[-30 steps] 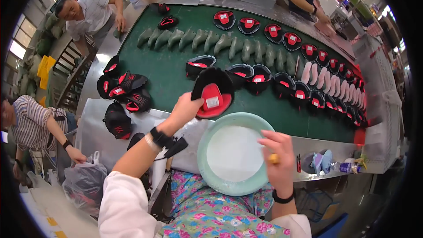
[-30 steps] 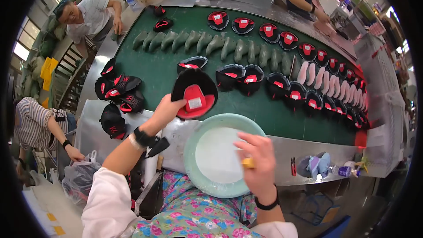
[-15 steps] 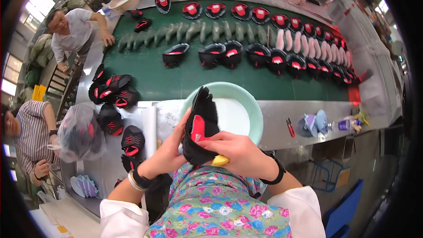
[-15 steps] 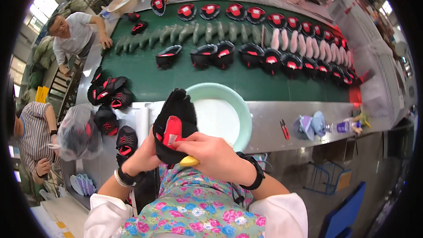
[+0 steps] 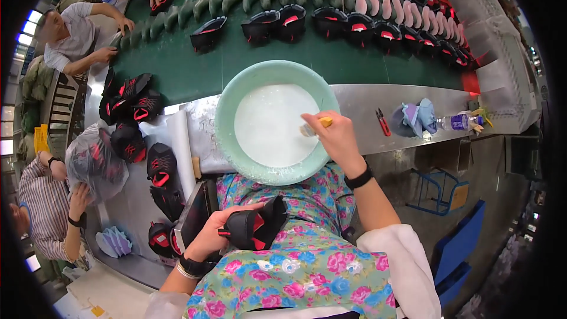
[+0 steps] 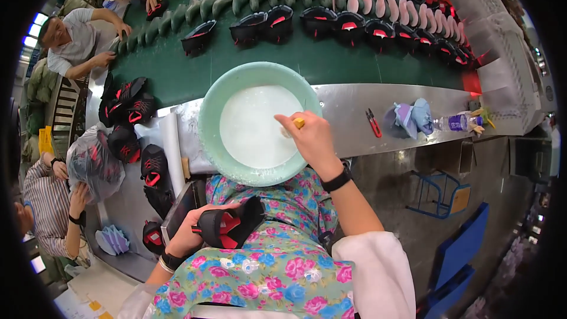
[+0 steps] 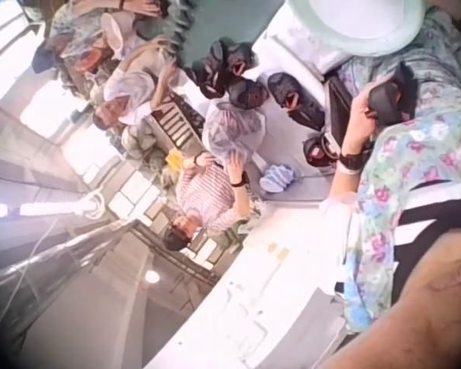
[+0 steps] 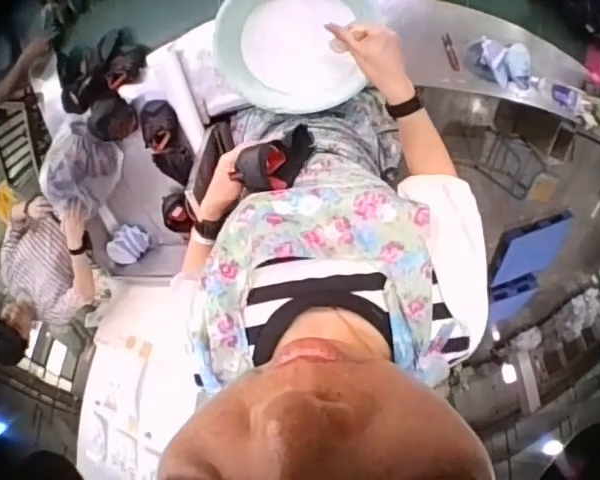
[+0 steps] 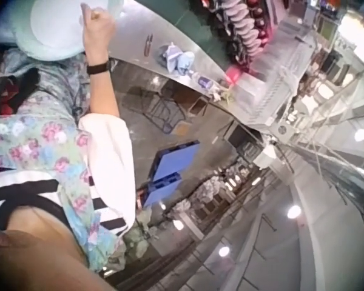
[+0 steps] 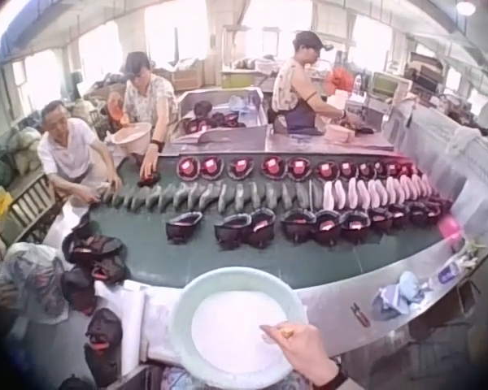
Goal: Apply adhesive to the interior edges of shoe components using a brush and a bowl of liquid glue.
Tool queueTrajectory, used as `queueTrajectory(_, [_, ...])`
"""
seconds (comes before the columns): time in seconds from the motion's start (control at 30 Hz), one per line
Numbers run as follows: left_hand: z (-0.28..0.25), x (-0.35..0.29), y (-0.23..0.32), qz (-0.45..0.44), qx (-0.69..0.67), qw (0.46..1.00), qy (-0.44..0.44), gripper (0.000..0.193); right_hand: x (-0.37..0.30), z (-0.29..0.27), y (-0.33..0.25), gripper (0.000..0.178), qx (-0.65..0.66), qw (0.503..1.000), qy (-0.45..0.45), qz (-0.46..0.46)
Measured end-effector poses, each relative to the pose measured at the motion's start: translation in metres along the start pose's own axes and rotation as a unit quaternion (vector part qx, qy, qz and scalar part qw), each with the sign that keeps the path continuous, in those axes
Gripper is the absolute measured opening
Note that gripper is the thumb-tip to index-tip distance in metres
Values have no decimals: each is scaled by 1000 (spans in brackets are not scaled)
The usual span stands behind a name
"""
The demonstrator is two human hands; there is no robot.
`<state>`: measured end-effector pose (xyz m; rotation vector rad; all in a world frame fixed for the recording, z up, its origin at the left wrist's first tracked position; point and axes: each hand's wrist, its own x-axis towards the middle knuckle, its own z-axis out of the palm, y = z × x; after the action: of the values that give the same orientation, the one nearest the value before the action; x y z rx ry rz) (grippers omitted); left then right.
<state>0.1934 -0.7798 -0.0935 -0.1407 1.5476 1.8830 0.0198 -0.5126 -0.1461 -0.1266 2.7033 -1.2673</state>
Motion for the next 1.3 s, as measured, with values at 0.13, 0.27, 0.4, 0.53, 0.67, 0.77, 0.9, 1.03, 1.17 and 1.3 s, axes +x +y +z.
queueTrajectory(0.13, [-23,-4,-12,-36,-96,994,-36,64,6,40,38,20,-16,997,-7,-72])
queueTrajectory(0.27, [-30,8,-34,-5,-323,946,43,68,6,48,38,19,-84,993,-39,-66])
queueTrajectory(0.4, [-35,37,-34,17,-328,942,66,46,-2,5,-24,17,50,997,8,-62])
queueTrajectory(0.53, [-31,58,-29,12,-345,937,48,45,-11,-22,-78,21,176,973,-57,-139])
queueTrajectory(0.67, [-19,70,-20,32,-342,938,36,43,-9,-19,-82,20,178,971,-80,-137])
queueTrajectory(0.77, [-22,76,-25,59,-338,937,63,50,-8,-18,-57,17,158,984,-26,-83])
queueTrajectory(0.9, [-22,79,-18,113,-336,930,102,59,-19,-18,-47,16,113,993,18,-15])
queueTrajectory(1.03, [-21,87,-21,193,-249,939,138,62,-33,-19,-57,22,104,994,-12,41])
queueTrajectory(1.17, [-24,89,-13,211,-171,950,155,63,-42,-36,-88,20,183,978,-65,74])
queueTrajectory(1.3, [-21,93,-11,241,-201,935,166,57,-38,-32,-77,19,168,985,-48,-3])
